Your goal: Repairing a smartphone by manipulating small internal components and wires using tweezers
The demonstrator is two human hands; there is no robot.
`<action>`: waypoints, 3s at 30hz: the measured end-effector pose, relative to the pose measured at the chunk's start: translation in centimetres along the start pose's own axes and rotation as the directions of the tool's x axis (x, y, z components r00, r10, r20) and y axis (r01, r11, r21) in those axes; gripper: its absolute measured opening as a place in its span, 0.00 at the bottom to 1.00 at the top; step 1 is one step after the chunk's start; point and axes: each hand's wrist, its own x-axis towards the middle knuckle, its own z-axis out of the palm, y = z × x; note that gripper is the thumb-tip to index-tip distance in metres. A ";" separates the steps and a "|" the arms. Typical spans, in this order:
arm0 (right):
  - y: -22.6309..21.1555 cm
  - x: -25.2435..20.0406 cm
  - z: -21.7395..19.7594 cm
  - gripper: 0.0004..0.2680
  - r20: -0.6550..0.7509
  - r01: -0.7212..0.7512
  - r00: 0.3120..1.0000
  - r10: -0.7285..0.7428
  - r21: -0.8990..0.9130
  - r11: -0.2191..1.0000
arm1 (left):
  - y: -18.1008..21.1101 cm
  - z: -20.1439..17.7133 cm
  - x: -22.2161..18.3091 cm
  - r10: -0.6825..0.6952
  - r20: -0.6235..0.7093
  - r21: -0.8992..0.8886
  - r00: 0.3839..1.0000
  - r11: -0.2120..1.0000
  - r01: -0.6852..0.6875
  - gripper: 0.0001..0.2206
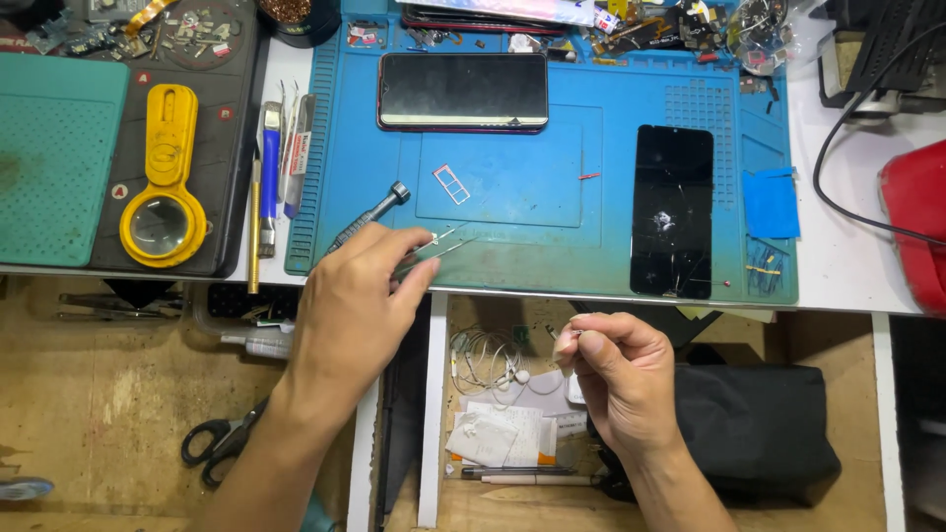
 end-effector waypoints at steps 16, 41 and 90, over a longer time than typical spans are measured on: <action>0.0 -0.2 -0.3 0.05 -0.065 -0.066 0.995 0.069 0.041 0.997 | -3.1 2.0 0.1 0.233 -0.140 0.379 0.962 0.910 -0.166 0.12; -0.3 -0.4 0.1 0.06 0.021 0.034 0.999 -0.034 -0.015 0.999 | 3.8 2.0 -1.5 0.509 -0.228 -0.056 0.830 0.844 -0.533 0.07; 0.2 -1.9 0.8 0.05 0.030 0.044 0.999 -0.040 -0.133 0.990 | 6.7 2.9 -2.9 0.405 -0.297 -0.359 0.865 0.792 -0.494 0.04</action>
